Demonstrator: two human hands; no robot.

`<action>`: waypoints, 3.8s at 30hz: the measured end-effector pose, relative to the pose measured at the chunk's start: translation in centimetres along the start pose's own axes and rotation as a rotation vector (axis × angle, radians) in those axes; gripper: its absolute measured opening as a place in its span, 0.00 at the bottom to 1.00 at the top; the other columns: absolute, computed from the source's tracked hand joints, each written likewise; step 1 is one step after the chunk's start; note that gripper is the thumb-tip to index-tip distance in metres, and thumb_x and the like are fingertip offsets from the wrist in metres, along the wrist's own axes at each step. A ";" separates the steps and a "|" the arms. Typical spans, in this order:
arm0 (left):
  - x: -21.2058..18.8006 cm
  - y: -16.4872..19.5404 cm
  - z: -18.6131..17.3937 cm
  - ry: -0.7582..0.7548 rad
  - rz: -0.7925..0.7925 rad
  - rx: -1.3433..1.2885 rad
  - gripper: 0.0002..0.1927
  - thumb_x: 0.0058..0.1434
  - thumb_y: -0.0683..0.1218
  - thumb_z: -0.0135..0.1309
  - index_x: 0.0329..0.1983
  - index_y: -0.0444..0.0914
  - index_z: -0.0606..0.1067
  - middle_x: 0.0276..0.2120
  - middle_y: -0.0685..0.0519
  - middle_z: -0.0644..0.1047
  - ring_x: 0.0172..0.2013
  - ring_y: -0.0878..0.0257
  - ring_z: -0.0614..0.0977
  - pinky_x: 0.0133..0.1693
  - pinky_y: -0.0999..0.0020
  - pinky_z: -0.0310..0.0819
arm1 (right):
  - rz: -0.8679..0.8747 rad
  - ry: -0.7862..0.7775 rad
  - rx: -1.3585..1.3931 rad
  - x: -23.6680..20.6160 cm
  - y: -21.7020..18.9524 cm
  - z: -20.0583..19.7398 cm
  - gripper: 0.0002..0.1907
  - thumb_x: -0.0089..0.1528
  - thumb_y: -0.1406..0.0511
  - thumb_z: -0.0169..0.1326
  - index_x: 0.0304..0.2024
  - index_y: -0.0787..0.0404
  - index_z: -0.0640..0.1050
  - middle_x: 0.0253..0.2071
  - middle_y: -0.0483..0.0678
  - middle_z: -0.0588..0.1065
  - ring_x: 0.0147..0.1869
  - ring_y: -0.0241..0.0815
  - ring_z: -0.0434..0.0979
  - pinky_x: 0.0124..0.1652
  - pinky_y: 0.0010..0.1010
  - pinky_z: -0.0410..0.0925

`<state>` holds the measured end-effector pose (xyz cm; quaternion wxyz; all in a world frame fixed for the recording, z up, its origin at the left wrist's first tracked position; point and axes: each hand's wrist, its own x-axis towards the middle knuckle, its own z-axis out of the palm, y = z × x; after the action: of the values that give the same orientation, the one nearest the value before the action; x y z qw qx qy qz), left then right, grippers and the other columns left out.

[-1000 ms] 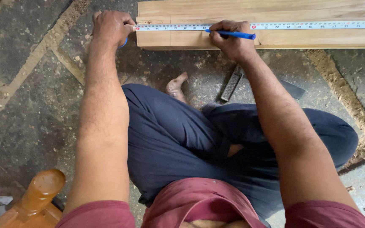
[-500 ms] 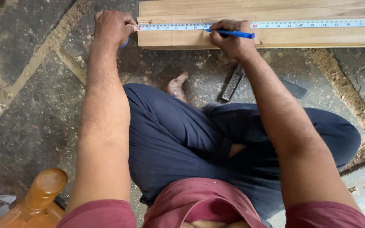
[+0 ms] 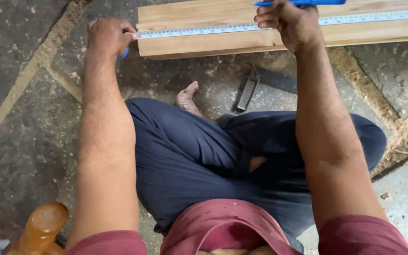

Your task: The person sits on the floor of a workshop with long wooden planks. They use an L-square and pencil to mark a plank, reposition the planks, then pull out a tape measure and measure lengths along the boards, marking measured points with the pencil.

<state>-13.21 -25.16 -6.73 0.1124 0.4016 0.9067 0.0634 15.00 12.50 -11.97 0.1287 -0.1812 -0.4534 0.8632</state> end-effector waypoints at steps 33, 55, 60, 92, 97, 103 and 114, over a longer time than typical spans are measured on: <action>0.1 -0.3 0.4 -0.028 -0.056 -0.021 0.08 0.62 0.54 0.67 0.42 0.50 0.86 0.35 0.49 0.83 0.40 0.49 0.83 0.53 0.49 0.67 | -0.299 -0.015 -1.046 -1.6 3.4 3.5 0.04 0.64 0.67 0.66 0.41 0.60 0.84 0.37 0.47 0.83 0.40 0.32 0.83 0.41 0.27 0.76; -0.1 -0.7 0.6 -0.066 -0.134 -0.080 0.10 0.61 0.54 0.66 0.44 0.50 0.86 0.38 0.48 0.83 0.40 0.49 0.83 0.50 0.51 0.73 | -0.122 0.038 -0.917 -2.5 1.2 1.7 0.06 0.66 0.66 0.63 0.43 0.63 0.84 0.32 0.47 0.82 0.33 0.32 0.82 0.34 0.25 0.75; 0.2 -1.1 1.0 -0.047 -0.064 -0.012 0.09 0.62 0.53 0.66 0.43 0.48 0.86 0.37 0.48 0.84 0.38 0.49 0.84 0.49 0.51 0.73 | -0.199 0.017 -1.091 -2.4 0.9 2.0 0.08 0.66 0.65 0.64 0.44 0.62 0.84 0.34 0.46 0.83 0.36 0.33 0.83 0.38 0.27 0.76; 0.0 -2.0 1.1 -0.106 -0.063 -0.050 0.11 0.65 0.55 0.65 0.47 0.50 0.86 0.37 0.44 0.82 0.38 0.45 0.83 0.42 0.50 0.75 | -0.150 0.151 -0.759 -4.0 -0.4 -4.8 0.04 0.65 0.70 0.60 0.39 0.66 0.79 0.32 0.49 0.81 0.31 0.31 0.81 0.31 0.22 0.73; 0.0 -2.0 1.2 -0.093 -0.082 -0.047 0.11 0.65 0.55 0.66 0.48 0.50 0.85 0.38 0.43 0.82 0.38 0.45 0.83 0.44 0.50 0.75 | -0.146 0.242 -0.793 -4.2 -0.5 -4.5 0.04 0.65 0.70 0.58 0.37 0.66 0.78 0.31 0.49 0.81 0.31 0.32 0.81 0.30 0.22 0.74; -0.1 -1.4 1.0 -0.125 -0.163 -0.083 0.11 0.65 0.55 0.65 0.48 0.49 0.85 0.38 0.45 0.83 0.38 0.47 0.83 0.44 0.51 0.75 | -0.186 0.192 -0.827 -4.1 -0.3 -4.7 0.03 0.66 0.71 0.59 0.38 0.66 0.79 0.32 0.49 0.82 0.34 0.33 0.83 0.33 0.23 0.77; 0.0 -2.0 1.3 -0.124 -0.141 -0.078 0.11 0.65 0.55 0.66 0.49 0.49 0.85 0.40 0.45 0.83 0.39 0.48 0.83 0.45 0.51 0.76 | -0.180 0.161 -0.792 -4.2 -0.8 -4.2 0.03 0.65 0.71 0.59 0.38 0.68 0.79 0.32 0.51 0.81 0.33 0.34 0.82 0.34 0.25 0.76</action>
<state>-14.31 -26.48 -8.37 0.1878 0.3353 0.9208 0.0655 20.59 14.43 -12.68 0.1591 -0.2431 -0.7531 0.5902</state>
